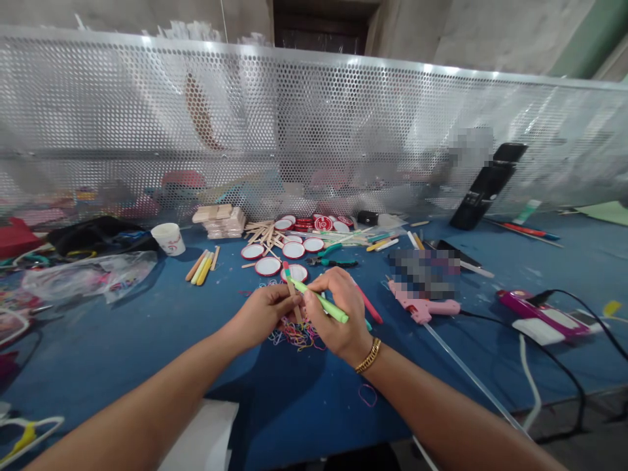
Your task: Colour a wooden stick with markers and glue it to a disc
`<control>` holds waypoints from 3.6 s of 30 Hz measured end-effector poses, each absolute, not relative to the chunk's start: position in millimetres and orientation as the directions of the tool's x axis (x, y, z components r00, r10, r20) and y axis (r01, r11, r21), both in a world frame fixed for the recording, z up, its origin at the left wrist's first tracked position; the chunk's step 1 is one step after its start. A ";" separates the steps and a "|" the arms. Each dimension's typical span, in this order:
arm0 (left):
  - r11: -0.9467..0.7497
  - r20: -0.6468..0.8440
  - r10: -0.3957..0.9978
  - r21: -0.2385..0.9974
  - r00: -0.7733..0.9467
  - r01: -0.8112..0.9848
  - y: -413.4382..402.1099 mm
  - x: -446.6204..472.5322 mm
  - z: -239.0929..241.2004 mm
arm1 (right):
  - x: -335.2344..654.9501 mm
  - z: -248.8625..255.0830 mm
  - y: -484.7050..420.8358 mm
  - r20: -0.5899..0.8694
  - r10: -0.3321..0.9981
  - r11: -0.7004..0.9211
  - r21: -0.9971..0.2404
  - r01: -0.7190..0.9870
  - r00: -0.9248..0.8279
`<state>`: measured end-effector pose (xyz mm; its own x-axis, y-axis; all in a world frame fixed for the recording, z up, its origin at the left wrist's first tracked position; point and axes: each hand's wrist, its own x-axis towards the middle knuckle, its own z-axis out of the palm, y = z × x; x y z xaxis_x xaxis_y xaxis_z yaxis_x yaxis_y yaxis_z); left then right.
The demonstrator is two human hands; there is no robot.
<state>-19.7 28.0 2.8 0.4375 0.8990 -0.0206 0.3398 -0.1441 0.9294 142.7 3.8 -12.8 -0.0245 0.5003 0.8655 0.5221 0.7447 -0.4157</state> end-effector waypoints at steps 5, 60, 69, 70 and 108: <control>-0.157 -0.010 0.894 0.930 0.449 0.332 28.5 -21.1 -0.1 | 142.2 -12.3 3.7 0.862 0.507 0.743 -0.420 0.522 -0.028; -0.167 0.053 0.903 0.958 0.427 0.233 32.4 -23.1 -2.9 | 146.9 -16.7 9.4 0.866 0.495 0.769 -0.398 0.501 -0.073; -0.140 0.008 0.900 0.952 0.435 0.273 30.3 -24.3 -1.9 | 141.9 -21.7 9.2 0.878 0.478 0.758 -0.403 0.513 -0.018; -0.144 0.010 0.897 0.952 0.442 0.271 30.1 -24.4 -2.1 | 141.6 -21.4 9.0 0.883 0.468 0.768 -0.394 0.505 -0.023; -0.150 0.023 0.904 0.953 0.427 0.265 29.9 -24.6 -5.1 | 144.0 -18.9 10.1 0.892 0.450 0.764 -0.362 0.534 -0.038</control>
